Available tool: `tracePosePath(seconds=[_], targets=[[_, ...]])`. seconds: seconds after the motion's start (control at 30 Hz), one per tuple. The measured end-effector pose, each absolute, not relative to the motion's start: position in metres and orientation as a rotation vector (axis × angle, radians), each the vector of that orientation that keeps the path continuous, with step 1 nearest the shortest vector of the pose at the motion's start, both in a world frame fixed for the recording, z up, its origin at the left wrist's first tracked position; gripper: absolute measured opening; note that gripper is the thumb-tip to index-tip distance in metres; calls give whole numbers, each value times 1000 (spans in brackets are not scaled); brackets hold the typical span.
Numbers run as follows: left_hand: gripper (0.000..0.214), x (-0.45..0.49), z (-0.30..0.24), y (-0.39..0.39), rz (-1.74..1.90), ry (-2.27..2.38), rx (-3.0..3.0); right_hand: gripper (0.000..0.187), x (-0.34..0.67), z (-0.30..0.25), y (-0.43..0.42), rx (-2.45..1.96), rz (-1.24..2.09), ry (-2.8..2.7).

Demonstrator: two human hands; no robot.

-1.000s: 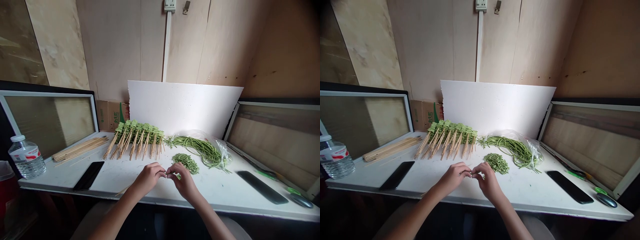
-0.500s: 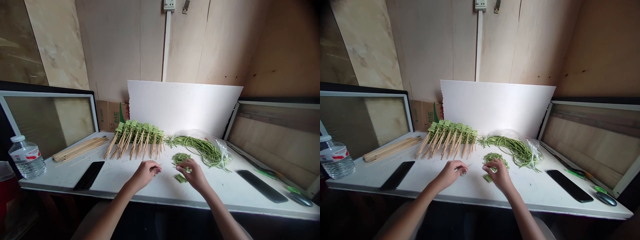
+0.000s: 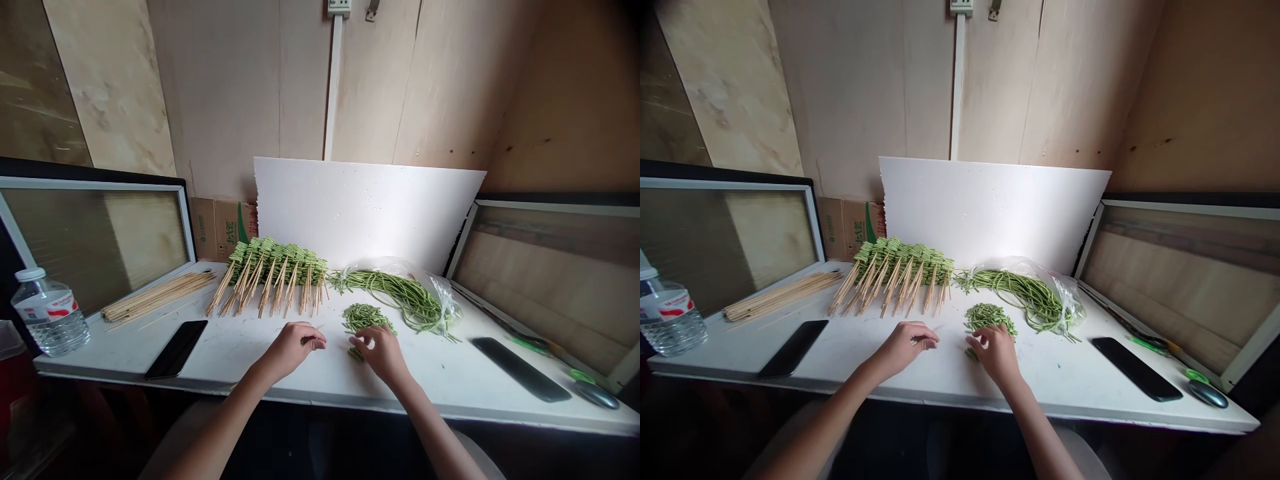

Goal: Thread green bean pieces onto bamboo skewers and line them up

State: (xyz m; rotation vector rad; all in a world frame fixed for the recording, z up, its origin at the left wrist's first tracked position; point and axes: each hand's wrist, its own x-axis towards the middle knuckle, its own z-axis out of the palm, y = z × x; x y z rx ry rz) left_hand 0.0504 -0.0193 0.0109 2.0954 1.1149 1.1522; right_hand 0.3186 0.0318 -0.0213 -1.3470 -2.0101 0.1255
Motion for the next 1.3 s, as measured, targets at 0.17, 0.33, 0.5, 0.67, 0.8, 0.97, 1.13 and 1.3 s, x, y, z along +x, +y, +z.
tracePosePath(seconds=[0.17, 0.33, 0.5, 0.67, 0.8, 0.97, 1.13, 1.3], targets=[[36, 55, 9, -22, 1116, 1096, 2069, 44, 295, 1, 10, -1097, 532, -2008], [60, 64, 12, -27, 1117, 1101, 2095, 38, 275, 15, -10, -919, 772, -2004], [47, 62, 18, -29, 1130, 1153, 2107, 37, 280, 12, -6, -956, 671, -1913], [19, 59, 23, -29, 1185, 1224, 2147, 32, 283, 15, -6, -939, 598, -1919], [18, 63, 23, -31, 1208, 1200, 2177, 24, 275, 18, -13, -877, 518, -1959], [17, 64, 27, -34, 1203, 1181, 2186, 21, 268, 16, -18, -843, 468, -1974], [19, 64, 26, -33, 1146, 1242, 2281, 13, 264, 9, -17, -786, 394, -1984], [27, 68, 20, -32, 1146, 1178, 2285, 17, 262, 7, -19, -773, 493, -1947]])
